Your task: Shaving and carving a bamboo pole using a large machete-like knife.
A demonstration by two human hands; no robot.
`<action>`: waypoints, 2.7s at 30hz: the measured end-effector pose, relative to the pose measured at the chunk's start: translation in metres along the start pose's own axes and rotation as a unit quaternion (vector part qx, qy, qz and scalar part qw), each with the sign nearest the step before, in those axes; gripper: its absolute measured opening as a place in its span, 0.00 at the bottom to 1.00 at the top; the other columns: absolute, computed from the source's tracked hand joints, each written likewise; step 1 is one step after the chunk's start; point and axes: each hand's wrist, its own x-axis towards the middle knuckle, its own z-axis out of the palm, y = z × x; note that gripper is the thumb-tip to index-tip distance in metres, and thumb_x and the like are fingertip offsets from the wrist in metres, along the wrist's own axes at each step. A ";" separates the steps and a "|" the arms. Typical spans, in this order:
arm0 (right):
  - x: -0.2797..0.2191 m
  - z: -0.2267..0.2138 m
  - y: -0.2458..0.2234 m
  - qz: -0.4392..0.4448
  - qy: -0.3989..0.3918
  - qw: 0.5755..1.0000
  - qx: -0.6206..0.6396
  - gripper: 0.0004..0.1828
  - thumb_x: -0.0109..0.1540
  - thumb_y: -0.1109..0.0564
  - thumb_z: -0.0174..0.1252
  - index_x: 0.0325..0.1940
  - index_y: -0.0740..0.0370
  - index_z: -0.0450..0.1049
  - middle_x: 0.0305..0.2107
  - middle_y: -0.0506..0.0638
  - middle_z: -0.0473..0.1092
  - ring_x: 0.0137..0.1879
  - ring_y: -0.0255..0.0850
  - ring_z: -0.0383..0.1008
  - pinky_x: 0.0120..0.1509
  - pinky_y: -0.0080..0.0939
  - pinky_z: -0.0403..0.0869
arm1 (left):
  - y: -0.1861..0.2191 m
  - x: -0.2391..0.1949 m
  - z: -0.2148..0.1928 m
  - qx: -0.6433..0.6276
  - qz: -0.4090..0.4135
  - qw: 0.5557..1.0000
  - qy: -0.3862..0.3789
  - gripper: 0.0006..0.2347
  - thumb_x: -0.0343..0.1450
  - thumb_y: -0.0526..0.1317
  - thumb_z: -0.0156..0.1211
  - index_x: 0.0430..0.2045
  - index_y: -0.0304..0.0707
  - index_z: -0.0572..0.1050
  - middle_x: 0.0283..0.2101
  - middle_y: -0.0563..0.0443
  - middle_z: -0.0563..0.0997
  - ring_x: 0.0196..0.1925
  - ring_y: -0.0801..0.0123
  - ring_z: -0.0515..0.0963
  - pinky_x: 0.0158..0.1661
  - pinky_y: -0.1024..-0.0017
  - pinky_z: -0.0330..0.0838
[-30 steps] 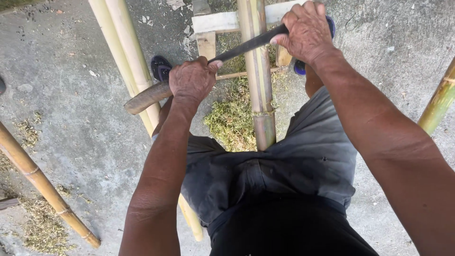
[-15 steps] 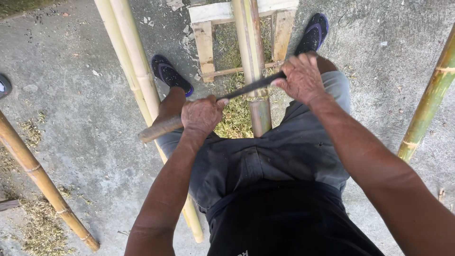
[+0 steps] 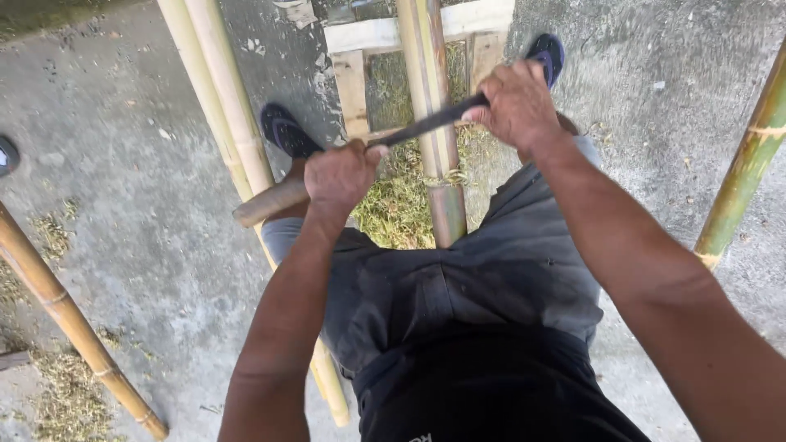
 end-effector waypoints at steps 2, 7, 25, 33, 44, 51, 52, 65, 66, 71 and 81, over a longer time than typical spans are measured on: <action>-0.027 0.012 -0.012 0.039 -0.089 0.995 -0.017 0.34 0.66 0.25 0.49 0.48 0.57 0.79 0.39 0.52 0.70 0.55 0.47 0.64 0.69 0.53 0.59 | -0.002 -0.018 0.013 0.002 0.018 0.999 -0.038 0.29 0.77 0.64 0.30 0.37 0.43 0.78 0.24 0.46 0.82 0.30 0.55 0.84 0.36 0.53 0.78; -0.047 0.015 -0.014 0.038 -0.144 0.989 0.010 0.40 0.60 0.21 0.43 0.46 0.56 0.79 0.39 0.52 0.69 0.51 0.47 0.65 0.63 0.57 0.58 | -0.005 -0.020 0.006 0.002 0.035 0.996 -0.082 0.29 0.75 0.65 0.31 0.37 0.44 0.78 0.25 0.46 0.81 0.31 0.57 0.84 0.35 0.54 0.79; -0.040 -0.019 -0.037 0.068 -0.265 0.962 0.028 0.25 0.65 0.34 0.54 0.46 0.56 0.77 0.39 0.51 0.70 0.54 0.47 0.66 0.64 0.56 0.59 | -0.014 -0.039 0.030 -0.057 0.042 0.997 -0.004 0.25 0.74 0.63 0.44 0.33 0.43 0.80 0.29 0.41 0.83 0.38 0.48 0.85 0.44 0.49 0.75; -0.050 -0.003 -0.031 0.001 -0.182 0.983 0.007 0.28 0.61 0.32 0.58 0.44 0.58 0.76 0.40 0.52 0.70 0.54 0.49 0.66 0.59 0.58 0.57 | -0.012 -0.038 0.018 -0.069 0.023 0.994 -0.081 0.25 0.75 0.64 0.39 0.43 0.45 0.77 0.34 0.41 0.83 0.44 0.51 0.83 0.47 0.51 0.73; -0.050 -0.015 -0.037 0.014 -0.095 0.995 -0.008 0.24 0.64 0.35 0.55 0.47 0.56 0.76 0.38 0.50 0.68 0.51 0.46 0.66 0.62 0.53 0.61 | -0.014 -0.028 0.025 -0.078 0.030 0.996 -0.012 0.26 0.75 0.64 0.40 0.39 0.44 0.79 0.35 0.41 0.84 0.44 0.49 0.83 0.49 0.50 0.73; -0.046 -0.022 -0.044 0.081 -0.291 0.953 0.016 0.23 0.67 0.36 0.52 0.48 0.56 0.76 0.39 0.50 0.69 0.51 0.45 0.66 0.64 0.56 0.58 | -0.027 -0.025 0.047 -0.066 0.062 0.996 -0.016 0.28 0.74 0.66 0.36 0.39 0.45 0.79 0.31 0.41 0.84 0.39 0.48 0.84 0.44 0.48 0.74; -0.050 -0.015 -0.044 0.029 -0.171 0.985 -0.020 0.23 0.67 0.37 0.53 0.48 0.58 0.76 0.41 0.51 0.69 0.52 0.46 0.65 0.64 0.54 0.59 | -0.030 -0.028 0.054 -0.071 0.060 0.996 -0.013 0.28 0.74 0.66 0.35 0.38 0.46 0.80 0.32 0.42 0.84 0.39 0.49 0.84 0.45 0.49 0.75; -0.050 0.004 -0.046 -0.066 -0.055 0.995 -0.059 0.24 0.61 0.37 0.56 0.47 0.60 0.76 0.39 0.54 0.70 0.51 0.50 0.64 0.58 0.61 0.58 | -0.041 -0.036 0.035 -0.095 0.059 0.992 -0.050 0.26 0.75 0.64 0.38 0.43 0.47 0.80 0.42 0.46 0.83 0.52 0.56 0.80 0.53 0.53 0.70; -0.046 -0.007 -0.055 -0.073 -0.054 0.994 -0.064 0.24 0.61 0.37 0.56 0.47 0.60 0.76 0.39 0.54 0.70 0.51 0.50 0.64 0.58 0.61 0.58 | -0.042 -0.039 0.034 -0.101 0.055 0.992 -0.045 0.26 0.75 0.64 0.38 0.43 0.47 0.80 0.42 0.46 0.83 0.52 0.56 0.80 0.53 0.53 0.70; -0.047 -0.017 -0.070 0.024 -0.159 0.984 -0.073 0.23 0.66 0.36 0.54 0.47 0.57 0.76 0.40 0.54 0.70 0.52 0.50 0.66 0.62 0.55 0.60 | -0.046 -0.054 0.041 -0.113 0.047 0.991 -0.047 0.24 0.76 0.62 0.39 0.44 0.47 0.80 0.43 0.47 0.84 0.53 0.58 0.80 0.55 0.55 0.70; -0.046 0.007 -0.042 -0.037 -0.039 0.998 0.030 0.22 0.64 0.40 0.59 0.50 0.59 0.76 0.44 0.55 0.71 0.55 0.53 0.65 0.63 0.57 0.60 | -0.034 -0.063 0.027 -0.105 0.037 0.993 -0.031 0.25 0.77 0.61 0.40 0.43 0.43 0.81 0.41 0.44 0.84 0.50 0.56 0.82 0.54 0.54 0.71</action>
